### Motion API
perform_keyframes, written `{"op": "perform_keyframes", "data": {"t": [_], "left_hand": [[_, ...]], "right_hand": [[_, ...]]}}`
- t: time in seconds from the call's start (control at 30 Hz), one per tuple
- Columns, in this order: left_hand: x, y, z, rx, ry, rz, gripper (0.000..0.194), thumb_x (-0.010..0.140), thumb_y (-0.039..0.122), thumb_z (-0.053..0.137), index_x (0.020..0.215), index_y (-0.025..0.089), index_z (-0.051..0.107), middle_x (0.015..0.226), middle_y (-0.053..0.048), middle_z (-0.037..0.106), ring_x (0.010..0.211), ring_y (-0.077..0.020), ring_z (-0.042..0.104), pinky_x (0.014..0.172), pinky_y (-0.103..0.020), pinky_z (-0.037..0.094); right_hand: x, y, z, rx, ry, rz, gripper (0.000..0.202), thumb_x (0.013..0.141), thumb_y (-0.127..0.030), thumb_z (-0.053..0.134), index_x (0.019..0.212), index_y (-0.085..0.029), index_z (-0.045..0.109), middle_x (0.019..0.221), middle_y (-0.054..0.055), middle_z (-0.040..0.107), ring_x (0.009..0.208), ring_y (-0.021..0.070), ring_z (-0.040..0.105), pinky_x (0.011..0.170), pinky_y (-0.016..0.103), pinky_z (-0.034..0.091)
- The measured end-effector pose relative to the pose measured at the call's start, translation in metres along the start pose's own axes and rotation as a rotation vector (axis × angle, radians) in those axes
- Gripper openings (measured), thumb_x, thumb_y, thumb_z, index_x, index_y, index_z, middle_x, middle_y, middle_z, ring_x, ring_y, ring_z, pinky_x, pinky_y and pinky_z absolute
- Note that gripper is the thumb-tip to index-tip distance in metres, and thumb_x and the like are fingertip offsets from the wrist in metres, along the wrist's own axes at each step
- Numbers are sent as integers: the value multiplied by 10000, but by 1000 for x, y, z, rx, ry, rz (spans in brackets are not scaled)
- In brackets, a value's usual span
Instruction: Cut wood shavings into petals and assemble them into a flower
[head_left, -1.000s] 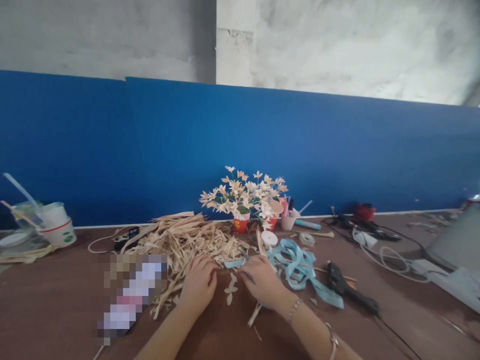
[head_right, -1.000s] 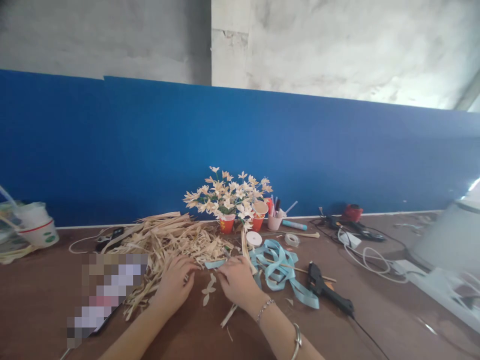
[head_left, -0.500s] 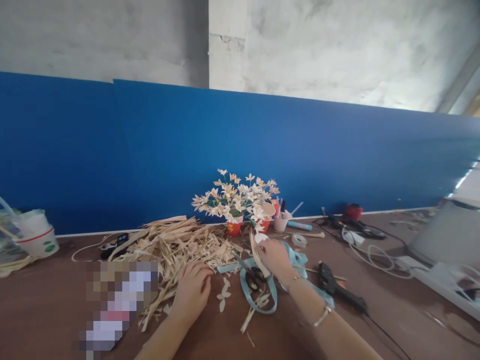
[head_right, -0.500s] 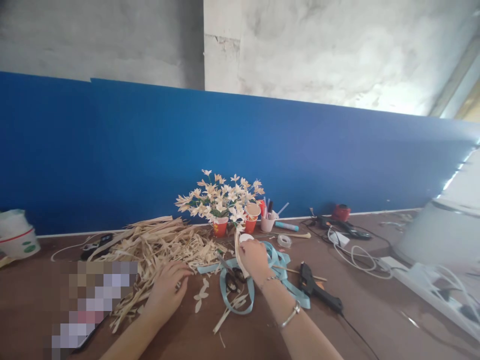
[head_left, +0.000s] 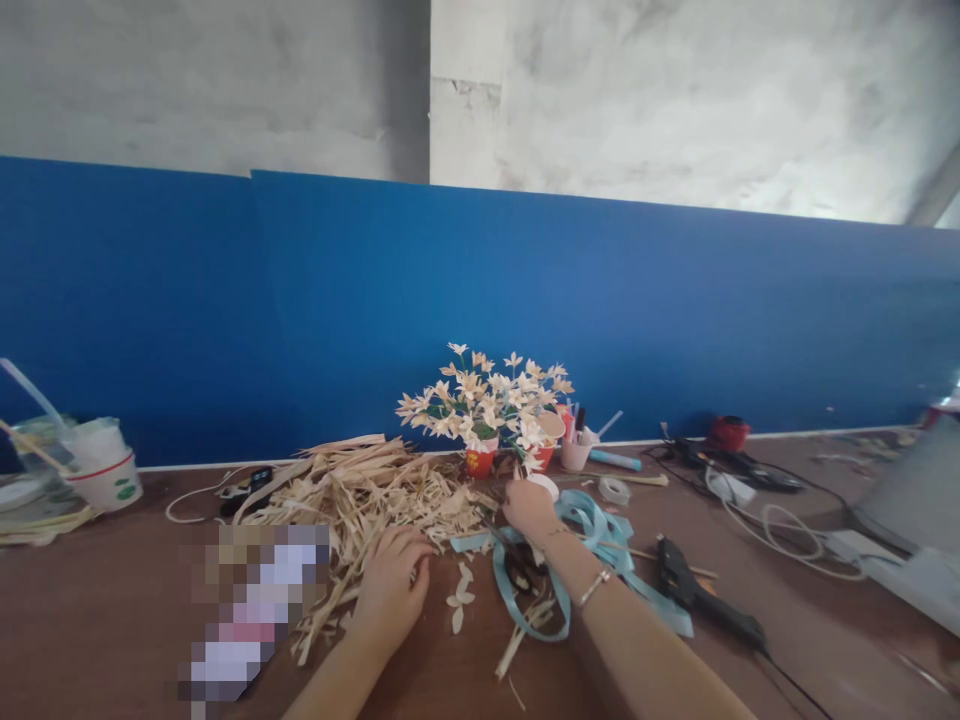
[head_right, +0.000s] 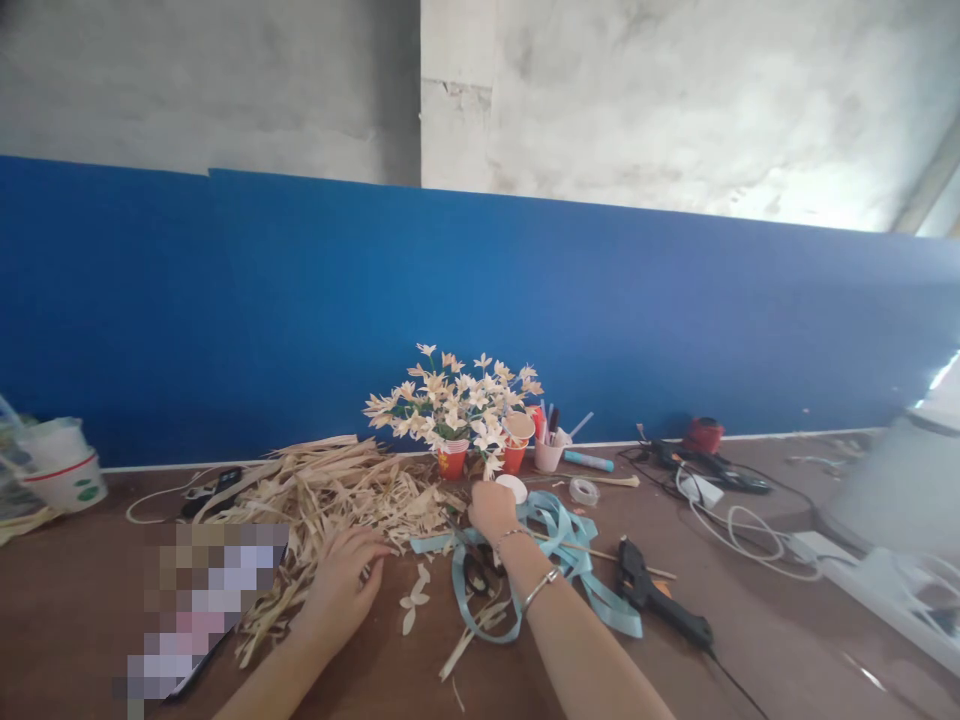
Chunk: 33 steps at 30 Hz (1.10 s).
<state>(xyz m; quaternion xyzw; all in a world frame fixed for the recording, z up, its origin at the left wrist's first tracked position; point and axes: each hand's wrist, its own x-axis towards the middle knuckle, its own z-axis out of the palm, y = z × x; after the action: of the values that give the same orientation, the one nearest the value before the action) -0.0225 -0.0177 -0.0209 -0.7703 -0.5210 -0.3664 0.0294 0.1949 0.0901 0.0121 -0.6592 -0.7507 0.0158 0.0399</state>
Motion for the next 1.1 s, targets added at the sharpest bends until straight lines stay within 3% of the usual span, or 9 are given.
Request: {"op": "perform_keyframes", "data": {"t": [0.17, 0.27, 0.43, 0.57, 0.73, 0.87, 1.0, 1.1], "left_hand": [[1, 2, 0, -16, 7, -13, 226, 757, 99, 450, 780, 219, 640, 859, -48, 666, 922, -222, 555, 849, -425, 409], [0, 1, 3, -22, 0, -10, 224, 757, 102, 448, 786, 218, 637, 863, -50, 666, 927, -224, 554, 850, -427, 407], [-1, -1, 4, -27, -20, -12, 225, 758, 106, 449, 804, 221, 637, 881, -46, 664, 941, -223, 552, 863, -429, 401], [-1, -1, 4, -19, -11, -21, 214, 764, 113, 455, 799, 218, 637, 885, -47, 665, 947, -226, 554, 871, -432, 396], [0, -4, 4, -32, 20, -44, 214, 763, 118, 461, 855, 199, 636, 886, -58, 668, 898, -219, 576, 823, -402, 433], [2, -4, 3, -71, 35, -74, 218, 777, 153, 463, 885, 192, 648, 875, -65, 677, 871, -224, 585, 803, -398, 440], [1, -4, 5, -190, 39, -129, 206, 800, 223, 457, 845, 187, 655, 844, -64, 678, 831, -211, 593, 775, -351, 446], [1, -3, 8, -331, -40, -248, 274, 827, 307, 419, 733, 178, 642, 707, -40, 658, 695, -181, 587, 660, -282, 446]], "right_hand": [[-2, 17, -4, 197, -9, -103, 199, 736, -203, 520, 832, -191, 694, 839, 31, 701, 797, 146, 618, 672, 200, 414], [3, 23, -2, 281, -30, -120, 177, 723, -190, 537, 800, -169, 694, 799, 32, 704, 747, 136, 612, 638, 188, 409], [14, 22, 3, 394, -78, -92, 248, 808, -198, 437, 861, -163, 677, 727, 15, 708, 627, 102, 602, 550, 167, 401], [13, 19, 1, 392, -64, -39, 231, 753, -147, 464, 804, -157, 690, 698, 26, 701, 641, 117, 609, 566, 177, 399], [-8, 9, -3, 337, 28, 34, 235, 695, -127, 482, 812, -172, 681, 837, 61, 690, 810, 181, 605, 657, 237, 388], [-26, -2, -5, 352, 67, 56, 214, 731, -179, 459, 826, -166, 650, 831, 70, 679, 776, 184, 601, 619, 242, 371], [-44, -22, -5, 393, 75, 18, 220, 722, -140, 463, 874, -178, 617, 798, 42, 675, 734, 154, 601, 599, 215, 358], [-63, -45, 0, 429, 131, -99, 236, 742, -116, 449, 916, -192, 591, 761, 34, 668, 711, 153, 604, 599, 216, 353]]}}
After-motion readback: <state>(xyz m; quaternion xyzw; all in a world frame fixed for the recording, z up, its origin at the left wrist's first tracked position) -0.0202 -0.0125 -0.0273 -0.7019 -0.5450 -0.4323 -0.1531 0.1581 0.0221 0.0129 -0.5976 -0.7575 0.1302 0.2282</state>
